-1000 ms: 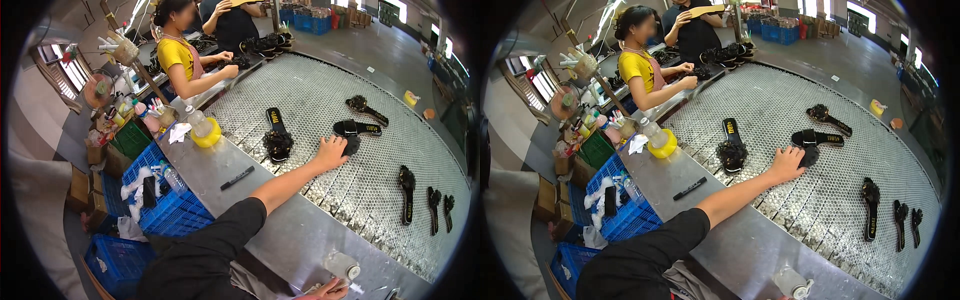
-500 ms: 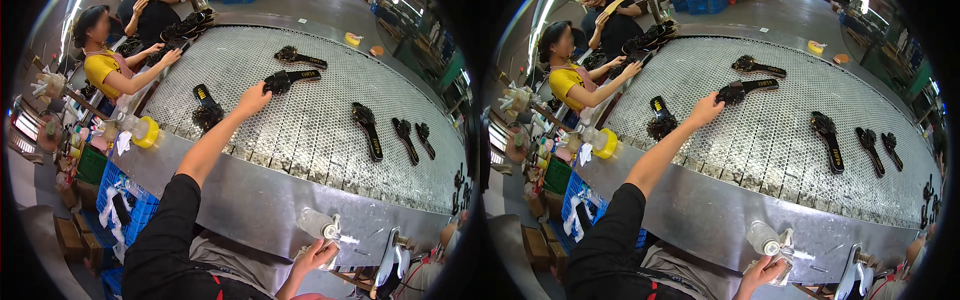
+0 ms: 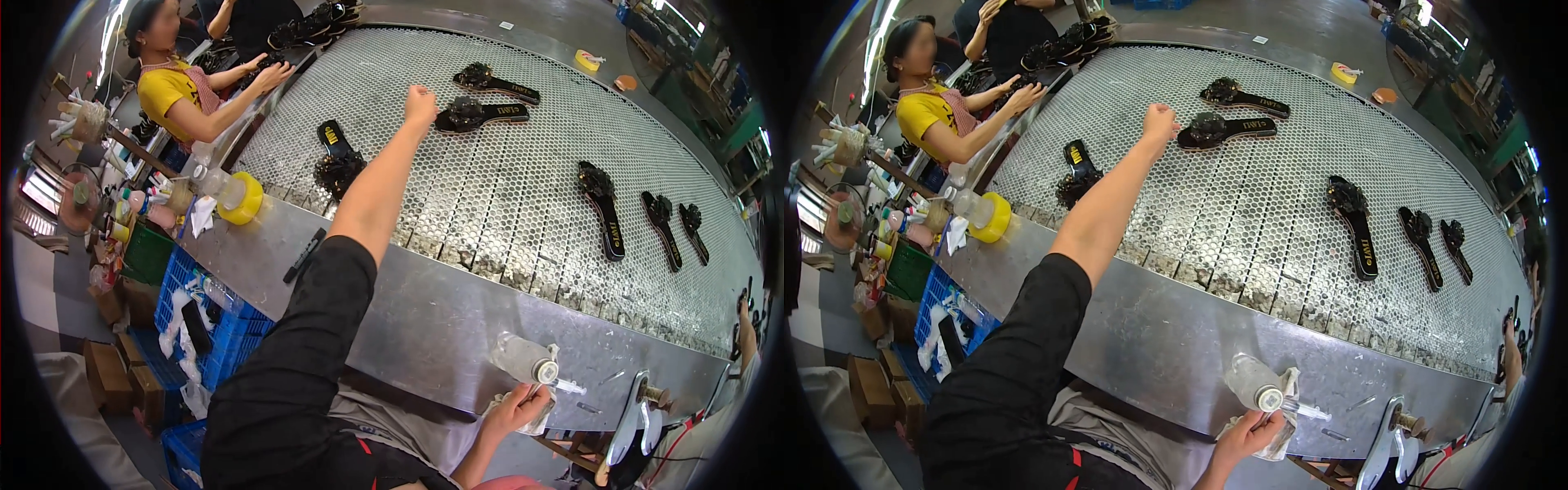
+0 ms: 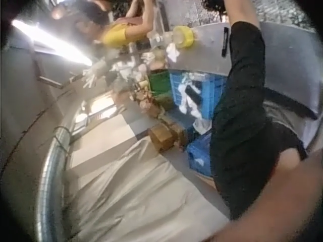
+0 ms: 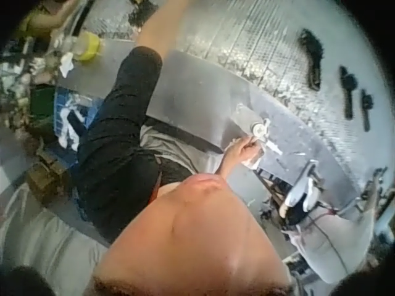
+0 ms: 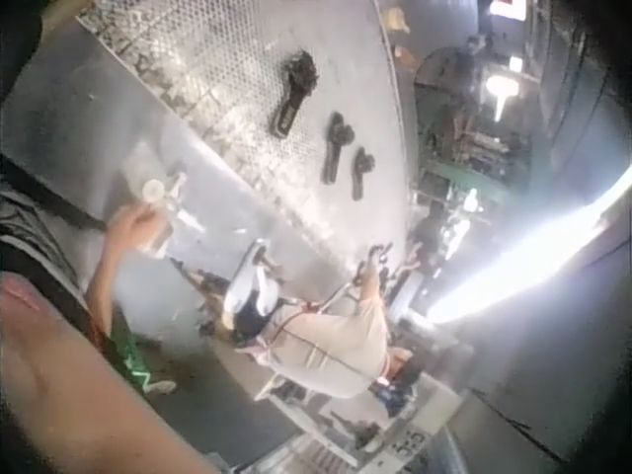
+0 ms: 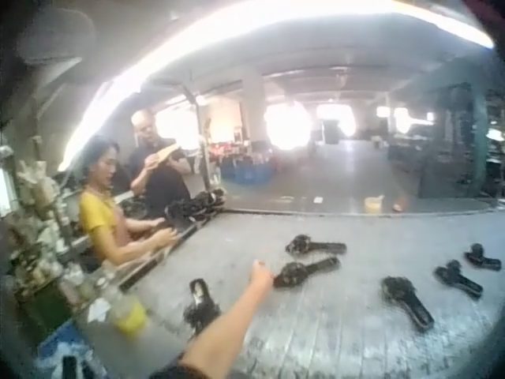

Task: Polishing and cleaning finished shoes at a manufacturing line.

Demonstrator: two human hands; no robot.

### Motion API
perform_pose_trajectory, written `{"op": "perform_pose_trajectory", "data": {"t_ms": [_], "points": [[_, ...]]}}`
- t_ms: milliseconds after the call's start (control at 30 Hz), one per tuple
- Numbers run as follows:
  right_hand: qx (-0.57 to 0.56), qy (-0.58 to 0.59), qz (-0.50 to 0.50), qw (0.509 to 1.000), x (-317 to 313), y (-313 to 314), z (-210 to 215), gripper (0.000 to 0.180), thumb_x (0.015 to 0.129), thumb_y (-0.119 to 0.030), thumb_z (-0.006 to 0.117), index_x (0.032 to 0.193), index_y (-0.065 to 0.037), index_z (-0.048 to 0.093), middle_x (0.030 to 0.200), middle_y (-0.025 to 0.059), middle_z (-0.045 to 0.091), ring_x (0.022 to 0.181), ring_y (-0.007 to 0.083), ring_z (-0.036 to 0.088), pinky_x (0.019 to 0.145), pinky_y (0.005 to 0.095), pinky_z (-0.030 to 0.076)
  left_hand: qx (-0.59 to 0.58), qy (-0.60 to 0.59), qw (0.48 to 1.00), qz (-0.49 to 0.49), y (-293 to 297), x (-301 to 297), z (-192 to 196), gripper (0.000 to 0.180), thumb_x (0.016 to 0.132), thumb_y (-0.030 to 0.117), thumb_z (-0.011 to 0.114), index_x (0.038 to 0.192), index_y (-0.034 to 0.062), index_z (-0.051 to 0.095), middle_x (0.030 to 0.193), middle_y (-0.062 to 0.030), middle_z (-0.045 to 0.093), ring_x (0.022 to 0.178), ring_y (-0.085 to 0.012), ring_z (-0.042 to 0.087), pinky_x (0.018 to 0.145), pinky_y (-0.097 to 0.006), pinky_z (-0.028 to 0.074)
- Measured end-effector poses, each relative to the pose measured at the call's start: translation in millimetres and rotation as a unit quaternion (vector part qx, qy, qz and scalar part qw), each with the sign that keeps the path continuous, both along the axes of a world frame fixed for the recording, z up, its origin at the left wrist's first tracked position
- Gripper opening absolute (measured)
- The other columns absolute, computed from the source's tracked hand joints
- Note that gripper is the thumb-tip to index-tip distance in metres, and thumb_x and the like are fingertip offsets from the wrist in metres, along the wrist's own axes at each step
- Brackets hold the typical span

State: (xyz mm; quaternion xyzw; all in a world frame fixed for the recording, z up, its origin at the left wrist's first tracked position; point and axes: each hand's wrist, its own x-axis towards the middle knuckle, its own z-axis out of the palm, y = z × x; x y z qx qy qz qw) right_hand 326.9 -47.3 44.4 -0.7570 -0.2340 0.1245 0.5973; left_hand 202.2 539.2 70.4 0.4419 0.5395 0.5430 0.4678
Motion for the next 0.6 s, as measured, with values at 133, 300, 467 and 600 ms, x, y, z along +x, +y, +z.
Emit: {"op": "perform_pose_trajectory", "data": {"t_ms": [133,300,467,600], "points": [[-0.043,-0.046,-0.016,0.998,-1.9,3.1,-3.1,0.027,0.107,-0.019,0.055,0.122,0.003,0.052,0.101,0.0035,0.047,0.087,0.0125,0.042,0.076,0.0263,0.038,-0.001,0.131,0.991,-0.01,-18.3,-22.5,-53.8,0.023,0.094,0.008,0.058,0.114,-0.0013,0.061,0.096,-0.0099,0.065,0.076,-0.0162,0.064,0.063,-0.035,0.053],[-0.027,0.011,-0.055,0.998,-10.5,5.7,-8.9,0.034,0.11,-0.024,0.053,0.129,0.004,0.053,0.104,0.0101,0.059,0.091,0.0176,0.054,0.081,0.0294,0.047,0.116,0.277,0.953,-0.028,1.0,-7.3,-38.8,0.071,0.084,0.029,0.075,0.14,-0.0084,0.053,0.138,-0.0335,0.055,0.131,-0.0399,0.055,0.106,-0.048,0.048],[-0.179,-0.194,-0.047,0.963,-0.6,5.2,-8.8,0.043,0.102,-0.039,0.065,0.102,0.004,0.061,0.087,0.0151,0.061,0.078,0.0256,0.058,0.067,0.0421,0.051,-0.044,0.269,0.957,-0.096,3.5,0.2,-5.7,0.091,0.084,0.026,0.078,0.155,-0.0065,0.031,0.153,-0.0271,0.042,0.14,-0.0397,0.046,0.109,-0.046,0.048],[-0.177,-0.215,-0.007,0.96,0.1,5.8,-17.3,0.046,0.101,-0.04,0.066,0.107,0.005,0.06,0.085,0.0172,0.061,0.073,0.0271,0.058,0.065,0.0427,0.052,0.139,0.267,0.95,-0.088,-26.0,-15.8,-13.4,0.072,0.084,0.018,0.076,0.147,0.0013,0.044,0.134,-0.02,0.052,0.125,-0.0355,0.055,0.103,-0.045,0.05]]}}
